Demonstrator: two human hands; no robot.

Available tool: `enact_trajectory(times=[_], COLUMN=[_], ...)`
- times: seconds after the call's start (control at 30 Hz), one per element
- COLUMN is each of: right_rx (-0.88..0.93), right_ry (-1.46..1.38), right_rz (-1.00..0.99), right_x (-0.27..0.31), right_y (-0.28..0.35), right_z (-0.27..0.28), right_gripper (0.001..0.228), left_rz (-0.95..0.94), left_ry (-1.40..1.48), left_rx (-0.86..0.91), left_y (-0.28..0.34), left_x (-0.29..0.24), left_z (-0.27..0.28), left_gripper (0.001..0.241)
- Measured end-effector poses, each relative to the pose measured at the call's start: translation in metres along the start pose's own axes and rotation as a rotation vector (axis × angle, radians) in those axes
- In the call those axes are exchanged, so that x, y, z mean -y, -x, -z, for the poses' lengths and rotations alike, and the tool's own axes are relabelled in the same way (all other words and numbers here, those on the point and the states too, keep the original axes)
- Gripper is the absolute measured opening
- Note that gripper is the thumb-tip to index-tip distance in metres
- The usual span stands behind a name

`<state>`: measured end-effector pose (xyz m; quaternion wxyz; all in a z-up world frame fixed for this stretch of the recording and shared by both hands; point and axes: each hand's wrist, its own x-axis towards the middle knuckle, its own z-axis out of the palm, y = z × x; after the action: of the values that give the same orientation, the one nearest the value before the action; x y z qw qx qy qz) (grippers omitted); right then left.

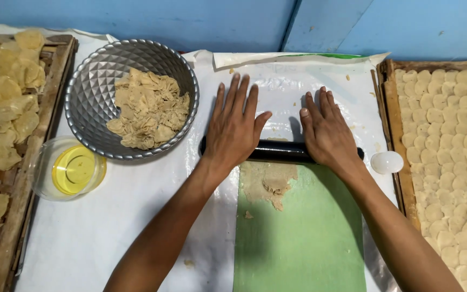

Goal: Peeling small dough circles from a sheet and then rolling out dough on a board.

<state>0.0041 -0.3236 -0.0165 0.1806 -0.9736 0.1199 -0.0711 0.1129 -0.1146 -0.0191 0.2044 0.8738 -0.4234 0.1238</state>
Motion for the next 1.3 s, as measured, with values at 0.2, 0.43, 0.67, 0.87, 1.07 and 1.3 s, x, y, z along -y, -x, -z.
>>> enact_trajectory(times=[0.2,0.43,0.67,0.87,1.07,1.3], right_rx=[-0.134,-0.412,-0.33,-0.144,-0.094,-0.143], right_ry=[-0.023,-0.287,-0.141,0.07,0.275,0.208], right_rz=[-0.001,0.105,0.307,0.368,0.316,0.321], right_x=[-0.002,0.017,0.024,0.02,0.003,0.019], right_y=[0.001,0.025,0.102,0.1,0.041,0.082], right_z=[-0.001,0.028,0.012,-0.003,-0.009,-0.01], right_gripper=[0.063,0.051,0.038,0.053,0.061,0.063], left_rz=[-0.128,-0.197,-0.242,-0.175,-0.069,-0.081], left_ry=[0.149,0.112,0.041,-0.007,-0.106,-0.082], left_rx=[0.114,0.25,0.182,0.205,0.217,0.219], left_y=[0.044,0.038,0.079,0.098,0.04,0.081], left_x=[-0.011,-0.013,-0.027,-0.029,-0.013,-0.03], left_z=[0.03,0.061,0.048,0.022,0.006,0.019], left_gripper=[0.048,0.058,0.058,0.054,0.072,0.075])
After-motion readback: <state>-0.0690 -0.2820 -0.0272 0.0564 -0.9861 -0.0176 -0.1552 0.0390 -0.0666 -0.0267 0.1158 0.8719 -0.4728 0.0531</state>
